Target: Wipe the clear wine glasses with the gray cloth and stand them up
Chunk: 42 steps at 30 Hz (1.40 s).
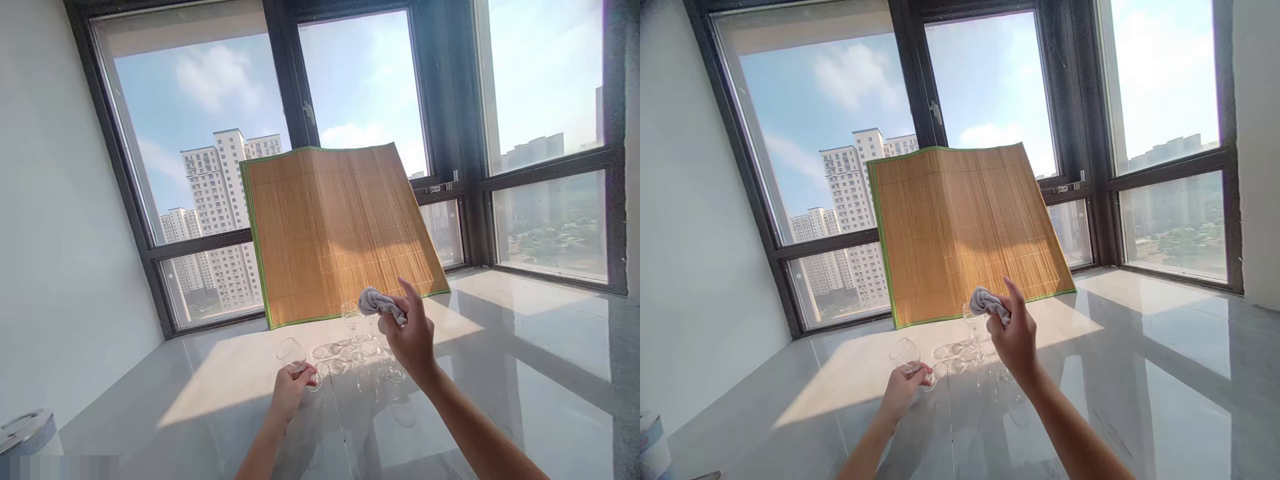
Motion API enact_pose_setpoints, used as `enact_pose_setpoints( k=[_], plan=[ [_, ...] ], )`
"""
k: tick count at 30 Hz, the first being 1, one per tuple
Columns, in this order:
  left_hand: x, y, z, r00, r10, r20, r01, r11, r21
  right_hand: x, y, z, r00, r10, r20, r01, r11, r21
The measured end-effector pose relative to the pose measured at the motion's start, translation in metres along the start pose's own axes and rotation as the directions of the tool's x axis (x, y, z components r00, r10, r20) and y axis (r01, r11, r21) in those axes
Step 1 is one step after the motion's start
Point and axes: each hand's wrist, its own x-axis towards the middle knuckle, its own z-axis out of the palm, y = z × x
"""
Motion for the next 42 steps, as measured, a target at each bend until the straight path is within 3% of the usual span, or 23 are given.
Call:
enact_pose_setpoints(
  k=[5,7,9,15,21,24,27,30,32,37,39,42],
  plan=[
    [-0.003,-0.004,0.016,0.990,0.020,0.136,-0.029,0.997,0.070,0.003,0.119,-0.033,0.999,-0.010,0.037,0.021,0.950,-0.311],
    [-0.003,-0.010,0.021,0.990,0.006,0.138,-0.017,0.997,0.081,-0.008,0.152,-0.036,0.994,0.069,0.084,-0.031,0.921,-0.389],
    [-0.003,-0.014,0.027,0.991,-0.004,0.135,-0.007,0.996,0.084,-0.018,0.169,-0.034,0.984,0.133,0.115,-0.075,0.907,-0.414],
    [-0.001,-0.020,0.064,0.982,-0.037,0.186,0.009,0.989,0.148,-0.024,0.176,-0.019,0.953,0.247,0.176,-0.159,0.901,-0.405],
    [0.024,-0.017,0.127,0.978,0.062,0.199,-0.113,0.960,0.255,-0.025,0.183,-0.017,0.939,0.276,0.205,-0.174,0.896,-0.409],
    [0.030,-0.013,0.145,0.982,0.087,0.169,-0.142,0.925,0.353,-0.025,0.186,-0.019,0.931,0.297,0.212,-0.183,0.883,-0.433],
    [0.025,-0.012,0.142,0.990,0.111,0.091,-0.138,0.901,0.411,-0.024,0.187,-0.022,0.924,0.319,0.212,-0.200,0.873,-0.444],
    [0.012,-0.014,0.130,0.988,0.147,-0.043,-0.113,0.886,0.450,-0.023,0.184,-0.023,0.904,0.354,0.240,-0.211,0.857,-0.471],
    [0.001,-0.014,0.122,0.989,0.130,-0.073,-0.079,0.873,0.482,-0.023,0.183,-0.024,0.880,0.393,0.268,-0.219,0.835,-0.505],
    [-0.030,-0.011,0.113,0.992,0.033,0.121,-0.089,0.863,0.498,-0.025,0.188,-0.023,0.772,0.519,0.367,-0.297,0.805,-0.514],
    [-0.039,-0.008,0.114,0.983,0.055,0.173,-0.140,0.837,0.529,-0.026,0.194,-0.022,0.715,0.591,0.374,-0.393,0.782,-0.484],
    [-0.045,-0.002,0.119,0.961,0.115,0.251,-0.250,0.753,0.609,-0.026,0.203,-0.022,0.689,0.638,0.343,-0.463,0.752,-0.469]
  ],
)
